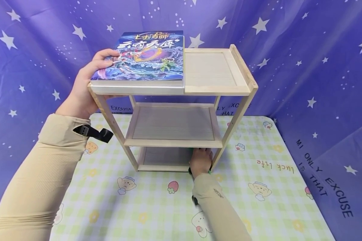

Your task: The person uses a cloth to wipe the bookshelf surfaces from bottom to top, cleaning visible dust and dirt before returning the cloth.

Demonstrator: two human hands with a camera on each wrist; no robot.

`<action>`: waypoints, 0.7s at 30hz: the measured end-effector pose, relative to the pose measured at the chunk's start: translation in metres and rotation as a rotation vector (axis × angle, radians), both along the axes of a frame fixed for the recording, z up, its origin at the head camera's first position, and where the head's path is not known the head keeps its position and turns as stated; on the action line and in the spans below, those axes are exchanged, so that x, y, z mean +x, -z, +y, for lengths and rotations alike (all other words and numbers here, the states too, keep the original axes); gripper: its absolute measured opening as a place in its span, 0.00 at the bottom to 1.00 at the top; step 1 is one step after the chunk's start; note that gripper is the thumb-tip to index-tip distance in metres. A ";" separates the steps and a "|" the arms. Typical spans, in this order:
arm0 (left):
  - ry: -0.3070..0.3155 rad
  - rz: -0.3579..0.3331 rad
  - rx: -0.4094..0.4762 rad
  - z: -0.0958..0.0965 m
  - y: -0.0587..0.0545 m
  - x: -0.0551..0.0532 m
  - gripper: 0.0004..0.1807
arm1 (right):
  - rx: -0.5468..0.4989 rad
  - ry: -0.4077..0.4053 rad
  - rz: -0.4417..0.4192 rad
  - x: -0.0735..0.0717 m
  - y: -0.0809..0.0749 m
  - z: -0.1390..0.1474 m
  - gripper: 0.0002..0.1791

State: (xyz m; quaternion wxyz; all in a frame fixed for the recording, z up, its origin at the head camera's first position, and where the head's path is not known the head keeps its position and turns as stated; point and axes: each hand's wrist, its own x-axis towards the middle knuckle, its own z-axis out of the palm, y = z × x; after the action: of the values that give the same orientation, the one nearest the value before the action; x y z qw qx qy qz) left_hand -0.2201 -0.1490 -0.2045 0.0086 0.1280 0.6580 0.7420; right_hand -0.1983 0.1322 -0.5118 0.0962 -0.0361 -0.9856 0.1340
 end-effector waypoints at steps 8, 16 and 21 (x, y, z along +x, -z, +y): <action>-0.004 0.014 -0.001 0.000 0.001 -0.002 0.12 | -0.088 0.048 -0.016 -0.002 -0.001 0.000 0.29; -0.005 0.013 -0.003 0.001 0.002 -0.003 0.12 | -0.025 -0.011 -0.023 -0.003 -0.001 0.005 0.25; -0.012 0.011 -0.001 -0.001 0.001 -0.002 0.12 | 0.044 -0.114 -0.004 -0.001 -0.001 0.007 0.23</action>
State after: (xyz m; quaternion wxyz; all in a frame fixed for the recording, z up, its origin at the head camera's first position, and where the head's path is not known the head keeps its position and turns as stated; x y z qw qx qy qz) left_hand -0.2217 -0.1495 -0.2059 0.0007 0.1280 0.6593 0.7409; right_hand -0.1992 0.1393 -0.5109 0.0873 0.0220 -0.9890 0.1175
